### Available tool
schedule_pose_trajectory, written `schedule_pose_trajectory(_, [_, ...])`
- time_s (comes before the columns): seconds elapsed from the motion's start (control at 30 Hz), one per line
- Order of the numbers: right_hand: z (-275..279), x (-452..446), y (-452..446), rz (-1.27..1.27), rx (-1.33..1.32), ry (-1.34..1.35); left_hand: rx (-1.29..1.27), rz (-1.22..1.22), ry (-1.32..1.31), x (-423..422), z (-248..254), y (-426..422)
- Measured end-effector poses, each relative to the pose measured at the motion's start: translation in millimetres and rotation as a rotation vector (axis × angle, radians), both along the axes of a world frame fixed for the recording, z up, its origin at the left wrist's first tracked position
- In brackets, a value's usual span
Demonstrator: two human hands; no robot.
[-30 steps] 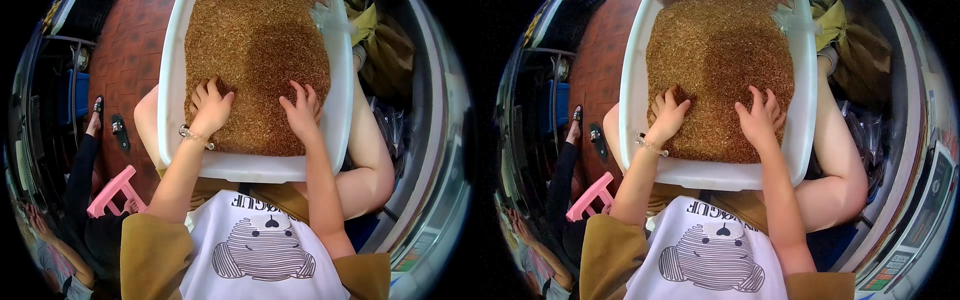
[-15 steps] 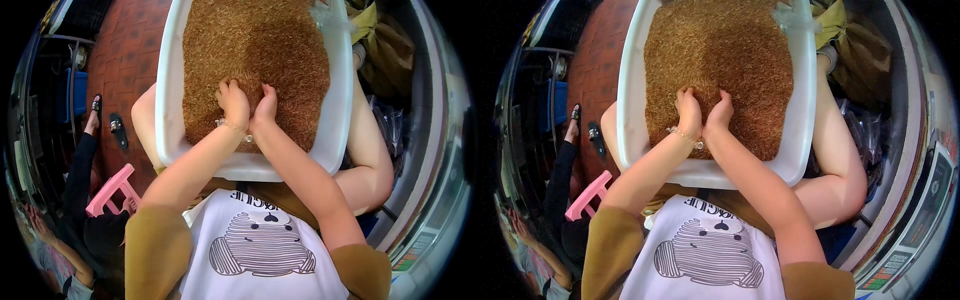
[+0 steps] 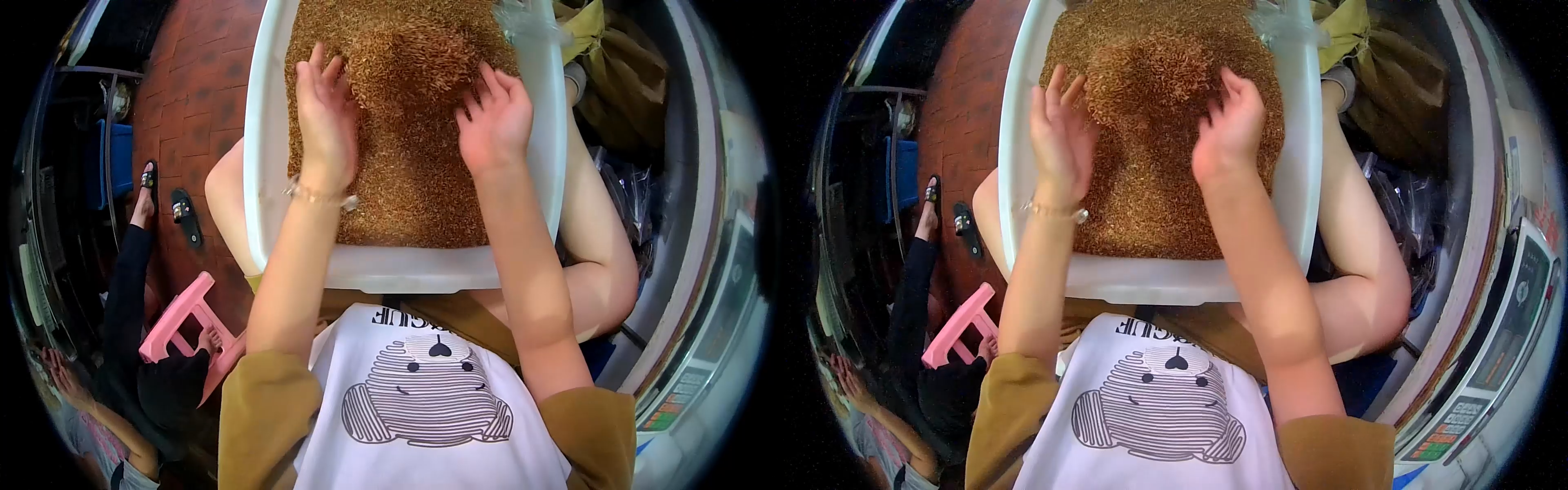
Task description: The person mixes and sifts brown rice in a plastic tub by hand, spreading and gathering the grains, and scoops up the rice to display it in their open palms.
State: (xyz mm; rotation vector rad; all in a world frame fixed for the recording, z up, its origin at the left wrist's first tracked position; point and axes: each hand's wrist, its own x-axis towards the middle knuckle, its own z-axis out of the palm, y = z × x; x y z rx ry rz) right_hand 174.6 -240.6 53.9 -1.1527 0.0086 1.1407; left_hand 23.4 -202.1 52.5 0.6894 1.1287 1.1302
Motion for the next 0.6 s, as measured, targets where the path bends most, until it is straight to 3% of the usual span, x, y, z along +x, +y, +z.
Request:
schedule_pose_trajectory(0.17, [-41,11,-73,0.056,-0.228,-0.196,0.153,-0.507,1.153,-62,-13,-38])
schedule_pose_trajectory(0.3, [-44,-10,-100,-0.092,-0.363,-0.100,0.167,-0.680,1.254,-73,-47,-70])
schedule_pose_trajectory(0.4, [-48,-21,-91,-0.088,-0.460,-0.119,0.047,-0.702,0.784,-54,-44,-71])
schedule_pose_trajectory(0.43, [-48,-28,-85,-0.069,-0.493,-0.162,-0.031,-0.718,0.833,-48,-38,-72])
schedule_pose_trajectory(0.53, [-55,-25,-78,0.012,-0.550,-0.253,0.395,-0.794,1.729,-47,-21,-65])
schedule_pose_trajectory(0.6, [-55,-19,-86,0.031,-0.526,-0.244,0.318,-0.753,1.711,-58,-33,-58])
